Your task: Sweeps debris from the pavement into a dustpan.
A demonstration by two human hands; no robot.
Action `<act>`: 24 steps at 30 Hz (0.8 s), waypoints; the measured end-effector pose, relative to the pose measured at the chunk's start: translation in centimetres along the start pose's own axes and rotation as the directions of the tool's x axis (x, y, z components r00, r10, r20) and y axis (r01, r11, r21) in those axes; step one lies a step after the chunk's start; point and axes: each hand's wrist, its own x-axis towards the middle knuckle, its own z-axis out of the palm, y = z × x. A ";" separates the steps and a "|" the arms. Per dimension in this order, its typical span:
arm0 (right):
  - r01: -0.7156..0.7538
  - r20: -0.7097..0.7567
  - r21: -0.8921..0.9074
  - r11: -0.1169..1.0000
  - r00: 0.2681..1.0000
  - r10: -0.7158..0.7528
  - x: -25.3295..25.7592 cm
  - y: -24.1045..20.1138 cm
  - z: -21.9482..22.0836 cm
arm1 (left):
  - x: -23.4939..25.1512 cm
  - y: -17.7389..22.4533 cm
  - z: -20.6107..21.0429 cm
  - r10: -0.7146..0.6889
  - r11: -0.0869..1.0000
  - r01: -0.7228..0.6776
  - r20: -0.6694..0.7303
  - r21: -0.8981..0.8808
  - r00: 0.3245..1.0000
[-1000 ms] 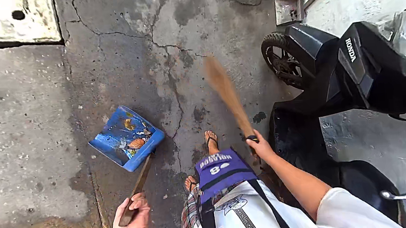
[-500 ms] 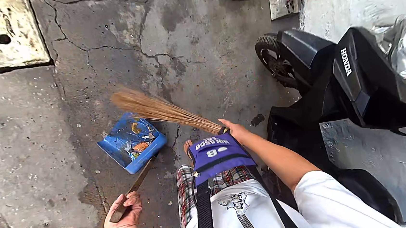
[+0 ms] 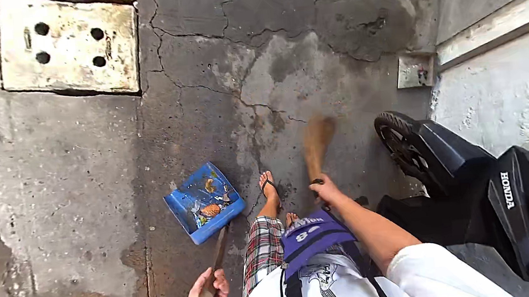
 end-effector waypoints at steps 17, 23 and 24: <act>-0.020 -0.370 0.305 0.952 0.919 0.138 2.6 -16.2 -16.8 | -1.0 3.8 13.6 0.065 0.998 -0.068 0.186 0.007 0.980; 0.060 0.070 -0.243 0.968 0.997 -0.045 9.0 -22.0 -12.9 | 0.0 0.5 24.6 0.132 0.977 -0.097 0.180 -0.192 0.975; 0.155 0.159 -0.324 0.933 0.981 -0.108 9.0 -23.5 -13.3 | 0.2 -0.2 26.8 0.136 0.972 -0.097 0.178 -0.215 0.975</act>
